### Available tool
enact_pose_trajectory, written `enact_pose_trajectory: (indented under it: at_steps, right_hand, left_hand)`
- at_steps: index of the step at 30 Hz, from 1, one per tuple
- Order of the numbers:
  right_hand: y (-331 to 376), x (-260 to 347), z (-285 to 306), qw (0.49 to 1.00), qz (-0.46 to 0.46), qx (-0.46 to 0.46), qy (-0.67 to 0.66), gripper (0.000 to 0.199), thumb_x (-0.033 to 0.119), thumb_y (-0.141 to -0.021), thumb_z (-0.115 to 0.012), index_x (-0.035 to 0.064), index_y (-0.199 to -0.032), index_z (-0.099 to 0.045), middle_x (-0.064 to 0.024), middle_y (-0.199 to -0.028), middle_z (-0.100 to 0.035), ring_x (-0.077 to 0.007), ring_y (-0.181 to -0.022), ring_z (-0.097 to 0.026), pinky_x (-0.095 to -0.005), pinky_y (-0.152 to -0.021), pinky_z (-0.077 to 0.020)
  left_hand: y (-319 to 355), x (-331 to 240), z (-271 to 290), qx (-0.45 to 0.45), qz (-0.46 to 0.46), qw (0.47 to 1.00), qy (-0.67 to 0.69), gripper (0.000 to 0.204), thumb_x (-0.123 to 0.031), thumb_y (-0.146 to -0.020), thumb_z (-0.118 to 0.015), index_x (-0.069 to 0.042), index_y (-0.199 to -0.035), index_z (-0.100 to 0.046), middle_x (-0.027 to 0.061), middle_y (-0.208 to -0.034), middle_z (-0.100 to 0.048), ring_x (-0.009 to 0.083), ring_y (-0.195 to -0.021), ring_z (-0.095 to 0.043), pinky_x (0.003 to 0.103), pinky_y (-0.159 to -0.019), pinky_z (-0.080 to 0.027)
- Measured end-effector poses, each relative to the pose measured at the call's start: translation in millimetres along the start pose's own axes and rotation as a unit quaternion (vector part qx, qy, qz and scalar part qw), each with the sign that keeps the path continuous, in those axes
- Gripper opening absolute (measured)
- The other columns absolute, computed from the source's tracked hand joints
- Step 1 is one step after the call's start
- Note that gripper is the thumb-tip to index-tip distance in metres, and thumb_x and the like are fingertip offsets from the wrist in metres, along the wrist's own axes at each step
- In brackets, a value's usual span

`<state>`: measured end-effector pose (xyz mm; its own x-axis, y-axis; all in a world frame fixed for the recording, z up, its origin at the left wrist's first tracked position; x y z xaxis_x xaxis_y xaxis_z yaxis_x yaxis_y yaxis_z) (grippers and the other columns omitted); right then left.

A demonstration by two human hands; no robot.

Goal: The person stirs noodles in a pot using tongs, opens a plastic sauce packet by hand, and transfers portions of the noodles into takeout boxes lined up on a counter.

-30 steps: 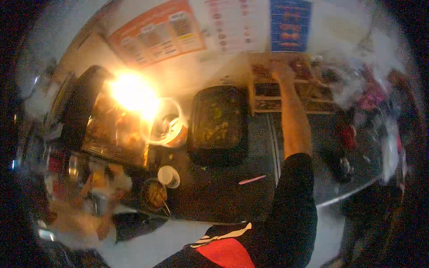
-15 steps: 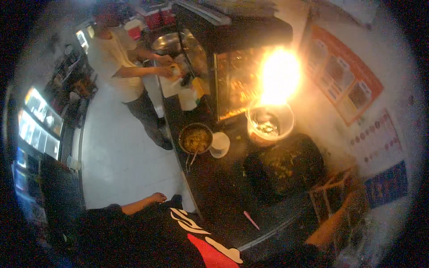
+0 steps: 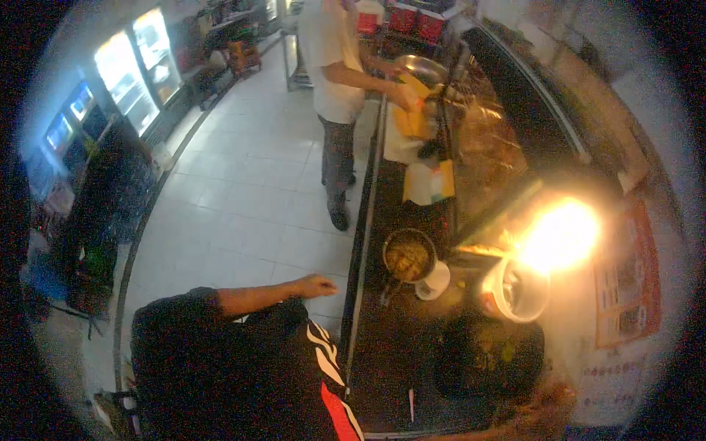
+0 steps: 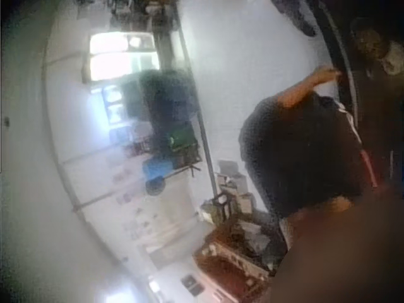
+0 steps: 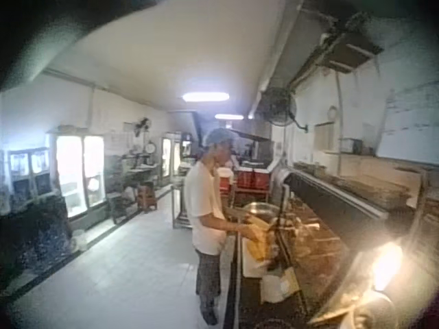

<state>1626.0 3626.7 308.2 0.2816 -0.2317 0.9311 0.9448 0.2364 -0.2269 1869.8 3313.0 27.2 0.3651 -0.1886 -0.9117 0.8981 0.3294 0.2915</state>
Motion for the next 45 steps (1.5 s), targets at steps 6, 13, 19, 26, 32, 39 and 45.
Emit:
enact_pose_trajectory:
  at_steps: [6,13,19,26,32,39,45]
  right_hand:
    - [82,72,-230,0.96,-0.036,0.257,-0.104,0.028,0.024,-0.092,-0.056,-0.0009,-0.095,-0.068,-0.0095,-0.075,-0.065,-0.0136,-0.067,-0.055,-0.0313,-0.061,-0.0469]
    - [120,93,-420,0.896,-0.093,0.414,-0.131,0.025,0.019,-0.092,-0.056,-0.0022,-0.094,-0.069,-0.0071,-0.074,-0.064,-0.0117,-0.065,-0.056,-0.027,-0.058,-0.045]
    - [131,136,-524,0.861,-0.025,0.498,-0.1,0.02,0.016,-0.089,-0.059,-0.0019,-0.088,-0.068,-0.0033,-0.068,-0.062,-0.0099,-0.062,-0.055,-0.0263,-0.058,-0.0443]
    - [133,155,-638,0.804,0.017,0.587,-0.092,0.019,0.015,-0.086,-0.062,-0.0026,-0.085,-0.067,-0.0045,-0.07,-0.064,-0.0114,-0.065,-0.057,-0.0264,-0.061,-0.0457]
    - [85,202,-731,0.786,0.087,0.604,-0.102,0.019,0.016,-0.085,-0.063,-0.0026,-0.087,-0.067,-0.0067,-0.072,-0.065,-0.0116,-0.068,-0.059,-0.0266,-0.065,-0.0478]
    - [27,241,-806,0.771,0.206,0.584,-0.15,0.02,0.019,-0.085,-0.06,-0.0009,-0.089,-0.064,-0.0163,-0.085,-0.065,-0.0287,-0.076,-0.064,-0.0359,-0.071,-0.0494]
    - [-44,87,-694,0.921,0.007,0.391,0.006,0.019,0.017,-0.088,-0.058,-0.0018,-0.087,-0.06,-0.0124,-0.076,-0.062,-0.0182,-0.07,-0.059,-0.032,-0.065,-0.0465]
  left_hand:
    - [11,-177,38,0.134,-0.174,0.967,0.127,0.037,-0.029,-0.09,-0.06,-0.004,-0.117,-0.059,0.0089,-0.107,-0.065,0.0164,-0.093,-0.061,0.034,-0.087,-0.048]
    - [98,-120,242,-0.096,0.037,0.981,0.167,0.03,-0.024,-0.091,-0.059,0.003,-0.101,-0.067,0.0093,-0.091,-0.07,0.0125,-0.081,-0.061,0.03,-0.079,-0.048]
    - [143,-78,332,-0.26,0.005,0.928,0.268,0.037,-0.027,-0.091,-0.058,0.009,-0.098,-0.066,0.0119,-0.09,-0.069,0.0144,-0.083,-0.062,0.03,-0.08,-0.048]
    - [139,-43,402,-0.376,0.02,0.87,0.319,0.032,-0.02,-0.093,-0.056,0.009,-0.103,-0.064,0.0131,-0.093,-0.068,0.0154,-0.088,-0.063,0.028,-0.083,-0.048]
    - [110,-57,495,-0.433,-0.067,0.839,0.321,0.035,-0.016,-0.092,-0.056,0.009,-0.117,-0.056,0.0142,-0.107,-0.064,0.0157,-0.098,-0.059,0.028,-0.087,-0.046]
    - [48,-54,575,-0.467,-0.053,0.849,0.239,0.046,-0.031,-0.095,-0.048,0.006,-0.121,-0.053,0.0155,-0.117,-0.059,0.0214,-0.101,-0.059,0.034,-0.089,-0.047]
    - [-84,126,492,-0.275,0.074,0.917,0.279,0.046,-0.034,-0.094,-0.048,0.004,-0.119,-0.054,0.0155,-0.113,-0.06,0.0191,-0.096,-0.06,0.033,-0.085,-0.047]
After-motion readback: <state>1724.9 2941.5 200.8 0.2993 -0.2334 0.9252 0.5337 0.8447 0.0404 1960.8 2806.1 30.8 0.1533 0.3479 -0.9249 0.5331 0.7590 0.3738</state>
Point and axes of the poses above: each hand's wrist, its own y-axis away from the middle knuckle, its own z-axis out of the back of the hand, x = y × z, the point moved 10 cm from there along -y, towards the middle knuckle
